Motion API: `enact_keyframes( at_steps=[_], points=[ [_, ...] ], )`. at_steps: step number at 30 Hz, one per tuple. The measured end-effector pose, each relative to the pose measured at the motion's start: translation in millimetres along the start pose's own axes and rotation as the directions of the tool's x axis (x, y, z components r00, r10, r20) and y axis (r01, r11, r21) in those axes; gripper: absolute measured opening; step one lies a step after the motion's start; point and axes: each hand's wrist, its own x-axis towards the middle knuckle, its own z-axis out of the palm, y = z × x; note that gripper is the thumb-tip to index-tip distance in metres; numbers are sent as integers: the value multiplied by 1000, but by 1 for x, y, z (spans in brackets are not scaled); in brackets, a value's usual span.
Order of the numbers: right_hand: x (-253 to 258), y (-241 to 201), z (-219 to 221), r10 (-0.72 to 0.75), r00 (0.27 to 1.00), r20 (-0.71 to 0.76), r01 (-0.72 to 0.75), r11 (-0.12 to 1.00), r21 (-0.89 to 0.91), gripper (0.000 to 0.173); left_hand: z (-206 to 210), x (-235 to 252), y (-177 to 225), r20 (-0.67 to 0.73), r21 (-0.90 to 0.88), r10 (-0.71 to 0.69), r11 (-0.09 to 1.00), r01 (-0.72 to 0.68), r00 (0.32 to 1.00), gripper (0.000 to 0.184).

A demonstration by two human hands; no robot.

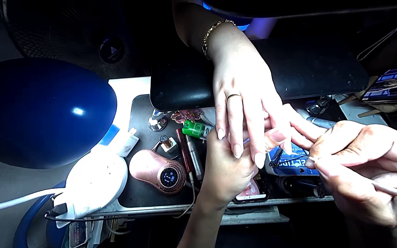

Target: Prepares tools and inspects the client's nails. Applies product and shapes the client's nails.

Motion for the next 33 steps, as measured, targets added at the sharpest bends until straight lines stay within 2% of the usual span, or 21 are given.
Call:
enact_keyframes(
  at_steps=[7, 11, 15, 21, 33],
  points=[
    [0, -4, 5, 12, 999, -47, -11, 1000, 19, 9, -4, 0, 1, 18, 11, 5, 1000, -5, 1000, 18],
    [-6, -11, 20, -57, 991, -121, 37, 986, -163, 13, -5, -2, 2, 3, 36, 4, 999, -4, 1000, 20],
    [-11, -11, 32, -100, 979, -178, 58, 972, -226, 19, -3, -3, 2, -17, 21, 1, 1000, -1, 1000, 21],
    [-15, -10, 32, -125, 982, -143, 80, 956, -283, 19, -1, -3, 2, -29, 7, -3, 1000, 3, 1000, 21],
    [-15, -10, 35, -131, 978, -165, 70, 941, -330, 20, 0, -3, 3, -30, 4, -10, 1000, 11, 1000, 19]
  ],
)
